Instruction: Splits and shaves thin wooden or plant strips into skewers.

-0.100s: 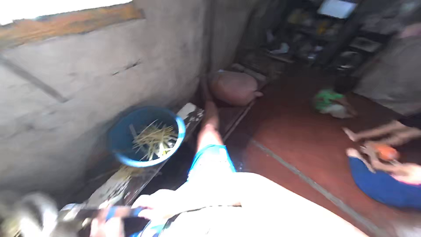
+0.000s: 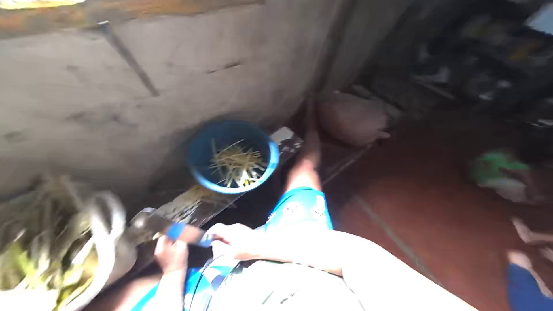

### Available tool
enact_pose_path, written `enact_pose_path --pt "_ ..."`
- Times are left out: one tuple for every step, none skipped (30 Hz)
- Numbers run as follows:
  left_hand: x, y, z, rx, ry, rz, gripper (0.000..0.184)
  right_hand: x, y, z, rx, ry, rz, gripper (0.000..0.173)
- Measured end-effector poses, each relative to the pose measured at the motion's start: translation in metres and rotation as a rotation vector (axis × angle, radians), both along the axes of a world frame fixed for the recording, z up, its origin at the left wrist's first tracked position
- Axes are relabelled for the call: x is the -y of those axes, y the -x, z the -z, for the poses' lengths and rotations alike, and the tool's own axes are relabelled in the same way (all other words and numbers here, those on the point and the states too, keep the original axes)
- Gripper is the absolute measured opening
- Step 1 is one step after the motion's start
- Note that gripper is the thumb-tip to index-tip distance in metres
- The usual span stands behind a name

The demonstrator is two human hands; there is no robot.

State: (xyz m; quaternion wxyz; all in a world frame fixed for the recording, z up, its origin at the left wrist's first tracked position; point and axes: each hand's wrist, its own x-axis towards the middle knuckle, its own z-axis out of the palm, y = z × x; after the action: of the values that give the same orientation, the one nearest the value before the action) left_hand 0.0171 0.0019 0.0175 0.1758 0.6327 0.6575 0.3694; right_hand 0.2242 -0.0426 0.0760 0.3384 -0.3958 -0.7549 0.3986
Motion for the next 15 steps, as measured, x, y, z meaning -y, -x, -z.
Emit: enact_pose_path --pt "-0.003 0.002 0.005 -0.049 -0.021 0.01 0.028 -0.001 0.0 -0.002 0.01 -0.004 0.017 0.028" --pt "-0.005 0.005 0.011 -0.09 -0.052 0.019 0.026 -0.002 0.002 -0.002 0.024 -0.022 0.039 0.028" --pt "-0.008 0.008 0.019 -0.117 -0.103 0.018 0.027 -0.003 0.003 -0.002 0.044 -0.041 0.06 0.028" --pt "-0.011 0.011 0.027 -0.125 -0.163 0.018 0.027 -0.004 0.004 -0.001 0.059 -0.072 0.082 0.027" --pt "-0.013 0.012 0.03 -0.121 -0.201 0.026 0.028 -0.005 0.006 0.001 0.066 -0.116 0.103 0.026" --pt "-0.015 0.012 0.032 -0.114 -0.238 0.032 0.029 -0.006 0.008 0.002 0.067 -0.163 0.124 0.025" --pt "-0.017 0.011 0.033 -0.11 -0.276 0.036 0.028 -0.007 0.009 0.001 0.075 -0.182 0.136 0.025" --pt "-0.018 0.01 0.033 -0.106 -0.301 0.043 0.027 -0.007 0.01 -0.001 0.096 -0.19 0.145 0.025" --pt "-0.018 0.01 0.033 -0.103 -0.317 0.053 0.026 -0.008 0.01 -0.004 0.128 -0.199 0.149 0.026" --pt "-0.018 0.01 0.034 -0.099 -0.324 0.064 0.025 -0.008 0.011 -0.007 0.161 -0.214 0.15 0.026" --pt "-0.018 0.01 0.034 -0.098 -0.322 0.074 0.024 -0.009 0.012 -0.01 0.193 -0.234 0.15 0.026" --pt "-0.019 0.01 0.034 -0.099 -0.319 0.084 0.023 -0.01 0.012 -0.013 0.228 -0.246 0.149 0.027" --pt "-0.019 0.01 0.033 -0.104 -0.316 0.092 0.022 -0.01 0.013 -0.017 0.264 -0.242 0.144 0.028" --pt "-0.019 0.01 0.034 -0.111 -0.312 0.099 0.021 -0.01 0.014 -0.02 0.295 -0.238 0.143 0.029" --pt "-0.019 0.01 0.035 -0.116 -0.308 0.105 0.021 -0.01 0.015 -0.022 0.32 -0.243 0.147 0.03"
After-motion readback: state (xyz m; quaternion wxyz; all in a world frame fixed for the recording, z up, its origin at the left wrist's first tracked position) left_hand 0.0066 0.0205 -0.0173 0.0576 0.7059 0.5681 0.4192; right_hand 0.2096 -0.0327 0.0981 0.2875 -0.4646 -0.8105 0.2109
